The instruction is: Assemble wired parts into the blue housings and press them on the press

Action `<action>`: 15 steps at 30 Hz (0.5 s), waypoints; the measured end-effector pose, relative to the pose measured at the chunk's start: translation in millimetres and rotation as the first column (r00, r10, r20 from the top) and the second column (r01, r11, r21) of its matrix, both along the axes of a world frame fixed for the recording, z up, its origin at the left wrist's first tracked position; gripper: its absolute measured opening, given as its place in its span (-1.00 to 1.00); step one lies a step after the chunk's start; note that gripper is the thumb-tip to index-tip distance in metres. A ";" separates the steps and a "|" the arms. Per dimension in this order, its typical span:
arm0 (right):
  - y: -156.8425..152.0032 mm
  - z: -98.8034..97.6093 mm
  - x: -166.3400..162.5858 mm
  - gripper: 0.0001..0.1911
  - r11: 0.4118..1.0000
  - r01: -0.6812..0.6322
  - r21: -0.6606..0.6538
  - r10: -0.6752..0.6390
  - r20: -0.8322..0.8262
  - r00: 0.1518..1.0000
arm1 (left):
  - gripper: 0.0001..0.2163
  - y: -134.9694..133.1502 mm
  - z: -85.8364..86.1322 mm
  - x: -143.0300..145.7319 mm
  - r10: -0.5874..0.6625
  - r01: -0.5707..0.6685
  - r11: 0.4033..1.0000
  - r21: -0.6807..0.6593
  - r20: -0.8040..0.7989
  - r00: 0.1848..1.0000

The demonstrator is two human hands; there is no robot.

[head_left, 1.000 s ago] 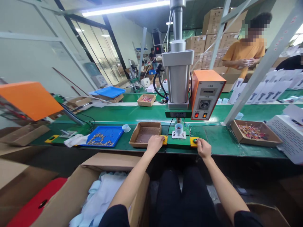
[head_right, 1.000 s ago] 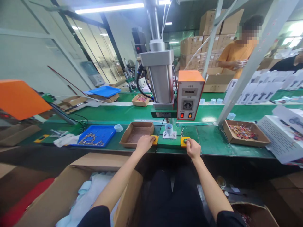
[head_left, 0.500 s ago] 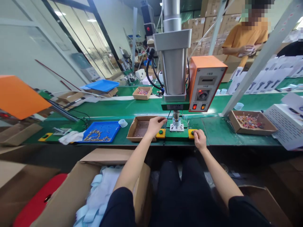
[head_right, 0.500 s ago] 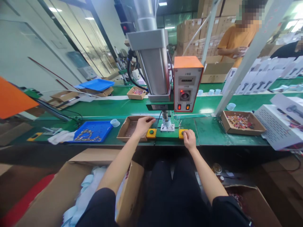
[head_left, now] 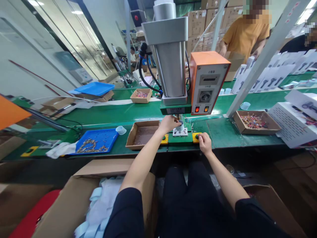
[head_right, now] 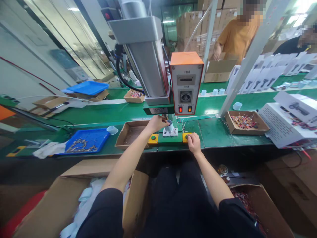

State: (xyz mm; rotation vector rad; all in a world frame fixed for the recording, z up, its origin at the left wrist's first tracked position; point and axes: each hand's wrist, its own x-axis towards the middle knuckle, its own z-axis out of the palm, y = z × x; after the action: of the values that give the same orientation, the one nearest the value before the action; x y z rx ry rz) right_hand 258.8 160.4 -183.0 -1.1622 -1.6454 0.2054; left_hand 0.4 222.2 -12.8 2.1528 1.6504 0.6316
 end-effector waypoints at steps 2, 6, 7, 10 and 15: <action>-0.1 0.4 0.0 -0.60 1.000 0.000 -0.001 0.000 -0.002 1.000 | -0.85 3.6 -1.4 4.5 0.008 -0.008 1.000 0.005 -0.015 1.000; -0.9 1.9 -0.3 -0.60 1.000 0.002 0.004 -0.002 -0.011 1.000 | -0.83 5.2 -3.2 7.7 0.006 -0.005 1.000 0.015 -0.033 0.999; -1.1 2.2 -0.4 -0.60 1.000 0.004 0.007 -0.004 -0.014 1.000 | -0.83 4.9 -3.7 7.9 0.005 -0.004 1.000 0.022 -0.035 0.999; -1.0 2.9 -0.6 -0.60 1.000 0.006 0.014 -0.006 -0.023 1.000 | -0.83 3.8 -5.4 8.6 0.007 -0.005 0.999 0.035 -0.041 0.999; -1.1 3.6 -1.2 -0.60 1.000 0.001 0.027 0.000 -0.032 0.999 | -0.84 5.7 -1.7 12.7 0.027 -0.026 1.000 0.017 -0.070 0.997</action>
State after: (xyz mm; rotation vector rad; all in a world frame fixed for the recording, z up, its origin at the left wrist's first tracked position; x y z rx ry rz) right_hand 257.6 159.3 -179.3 -1.1333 -1.6154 0.2001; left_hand 13.1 227.9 -14.6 2.1910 1.7187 0.5849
